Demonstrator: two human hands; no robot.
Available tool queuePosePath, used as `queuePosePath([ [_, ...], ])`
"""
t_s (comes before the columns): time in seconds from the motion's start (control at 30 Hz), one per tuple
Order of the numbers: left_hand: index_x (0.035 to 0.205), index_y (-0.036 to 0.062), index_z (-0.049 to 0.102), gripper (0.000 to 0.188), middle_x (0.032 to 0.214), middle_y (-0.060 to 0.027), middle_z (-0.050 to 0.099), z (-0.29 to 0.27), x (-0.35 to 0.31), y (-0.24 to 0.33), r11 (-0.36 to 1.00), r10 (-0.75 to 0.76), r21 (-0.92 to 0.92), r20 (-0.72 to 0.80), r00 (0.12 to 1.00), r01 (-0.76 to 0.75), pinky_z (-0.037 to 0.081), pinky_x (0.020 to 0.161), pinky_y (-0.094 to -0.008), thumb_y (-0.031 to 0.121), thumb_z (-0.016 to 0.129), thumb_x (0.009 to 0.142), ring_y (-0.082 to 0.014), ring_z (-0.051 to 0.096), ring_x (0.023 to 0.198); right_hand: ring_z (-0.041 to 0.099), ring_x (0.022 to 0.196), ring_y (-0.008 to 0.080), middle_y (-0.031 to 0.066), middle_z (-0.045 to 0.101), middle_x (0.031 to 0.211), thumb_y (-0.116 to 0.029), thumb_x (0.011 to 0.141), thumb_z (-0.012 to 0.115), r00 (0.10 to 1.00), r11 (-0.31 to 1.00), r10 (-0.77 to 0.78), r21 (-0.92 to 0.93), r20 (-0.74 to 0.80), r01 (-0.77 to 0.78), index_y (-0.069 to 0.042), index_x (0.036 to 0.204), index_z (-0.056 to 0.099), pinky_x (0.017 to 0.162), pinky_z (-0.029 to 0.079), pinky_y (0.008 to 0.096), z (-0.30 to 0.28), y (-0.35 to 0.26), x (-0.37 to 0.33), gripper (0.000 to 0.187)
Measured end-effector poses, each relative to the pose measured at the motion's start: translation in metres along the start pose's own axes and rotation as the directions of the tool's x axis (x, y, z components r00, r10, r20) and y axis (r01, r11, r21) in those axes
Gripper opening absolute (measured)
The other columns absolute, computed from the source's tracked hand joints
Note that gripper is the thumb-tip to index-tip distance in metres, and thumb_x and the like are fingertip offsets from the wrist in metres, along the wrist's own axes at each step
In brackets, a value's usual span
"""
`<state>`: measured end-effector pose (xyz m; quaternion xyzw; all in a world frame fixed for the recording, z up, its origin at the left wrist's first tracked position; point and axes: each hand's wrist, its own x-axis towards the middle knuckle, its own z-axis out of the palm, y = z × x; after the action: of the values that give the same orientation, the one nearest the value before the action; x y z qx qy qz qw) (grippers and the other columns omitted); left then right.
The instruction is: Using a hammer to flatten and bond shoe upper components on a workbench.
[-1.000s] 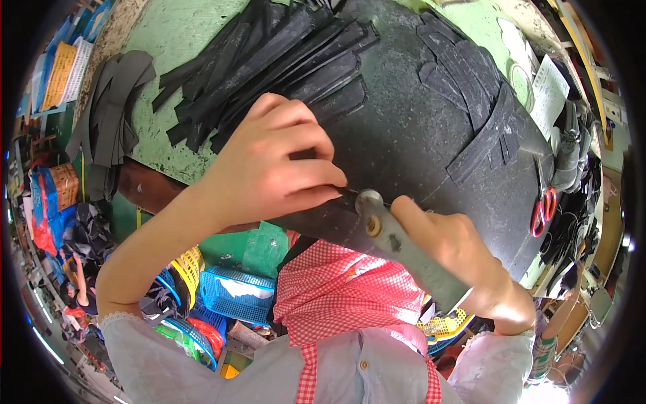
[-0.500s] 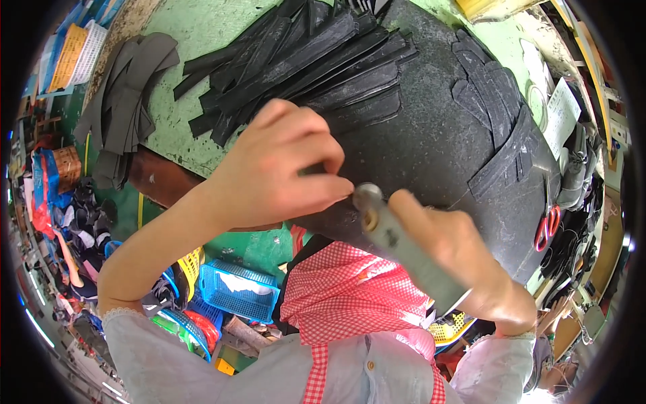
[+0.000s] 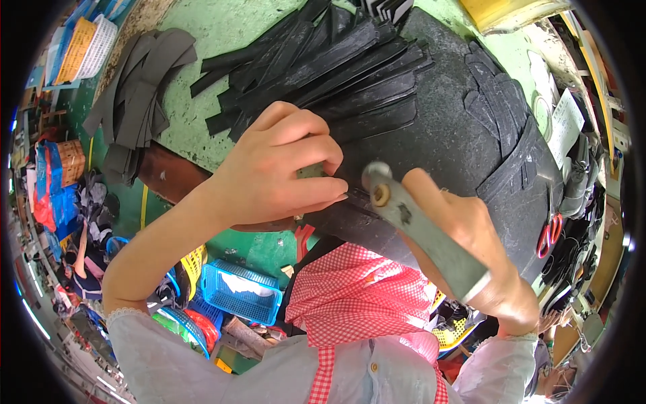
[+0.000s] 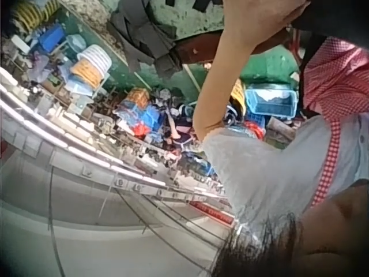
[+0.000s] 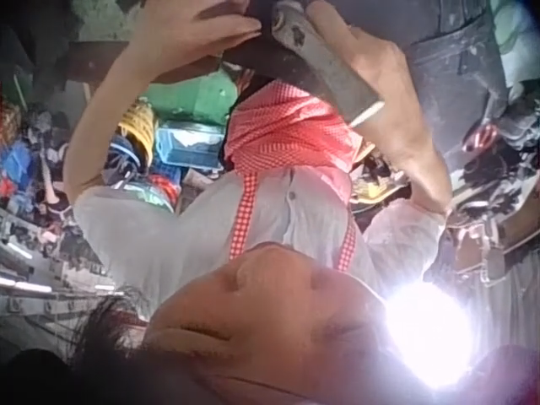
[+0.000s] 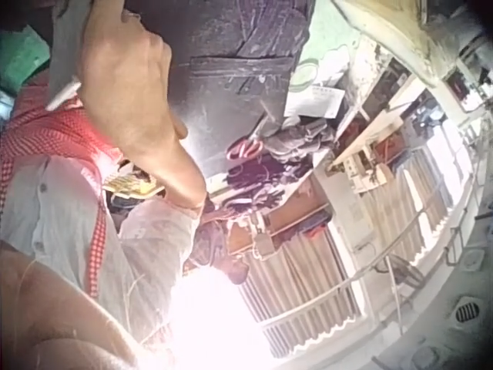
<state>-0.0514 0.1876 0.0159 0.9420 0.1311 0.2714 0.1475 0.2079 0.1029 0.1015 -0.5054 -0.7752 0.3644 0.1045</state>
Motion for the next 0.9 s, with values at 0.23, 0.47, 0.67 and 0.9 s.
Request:
queuePosePath([
  [0.23, 0.110, 0.0143, 0.077, 0.033, 0.111, -0.0035, 0.068, 0.022, -0.032, 0.071, 0.968, -0.043, -0.247, -0.014, 0.999, 0.039, 0.057, 0.088, -0.0400, 0.021, 0.074, 0.078, -0.0250, 0.066, 0.106, 0.072, 0.072, 0.0441, 0.0239, 0.069, 0.076, -0.010, 0.096, 0.061, 0.985, 0.998, 0.039, -0.048, 0.168, -0.032, 0.002, 0.109, 0.050, 0.062, 0.056, 0.0533, -0.001, -0.010, 0.014, 0.021],
  [0.47, 0.110, 0.0115, 0.078, 0.033, 0.112, -0.0052, 0.069, 0.063, 0.013, 0.090, 0.968, -0.081, -0.241, -0.035, 0.996, 0.071, 0.053, 0.092, -0.0469, 0.020, 0.081, 0.079, -0.0295, 0.067, 0.106, 0.067, 0.082, 0.0476, 0.0223, 0.065, 0.089, -0.011, 0.105, 0.061, 0.998, 0.976, 0.060, 0.211, -0.019, -0.054, -0.004, 0.110, 0.055, 0.066, 0.052, 0.0464, 0.014, 0.004, 0.018, 0.011],
  [0.67, 0.102, 0.0130, 0.083, 0.041, 0.095, -0.0057, 0.063, 0.019, 0.035, 0.031, 0.893, -0.360, 0.203, -0.216, 0.908, 0.402, 0.053, 0.075, -0.0395, -0.012, 0.071, 0.072, -0.0273, 0.061, 0.089, 0.075, 0.096, 0.0312, 0.0163, 0.071, 0.112, -0.008, 0.103, 0.066, 0.854, 0.982, 0.179, 0.143, -0.489, -0.123, -0.002, 0.123, 0.067, 0.082, 0.057, 0.0394, -0.020, 0.064, -0.073, 0.021],
  [0.9, 0.132, 0.0271, 0.074, 0.046, 0.148, -0.0092, 0.056, 0.112, 0.160, 0.046, 0.992, 0.121, -0.030, 0.059, 0.991, -0.119, 0.043, 0.116, -0.0475, 0.012, 0.071, 0.089, -0.0307, 0.050, 0.140, 0.072, 0.089, 0.0360, 0.0230, 0.070, 0.099, -0.009, 0.107, 0.060, 0.706, 0.883, 0.470, 0.261, -0.530, -0.391, 0.002, 0.121, 0.063, 0.078, 0.053, 0.0389, -0.035, 0.117, -0.135, 0.018],
])
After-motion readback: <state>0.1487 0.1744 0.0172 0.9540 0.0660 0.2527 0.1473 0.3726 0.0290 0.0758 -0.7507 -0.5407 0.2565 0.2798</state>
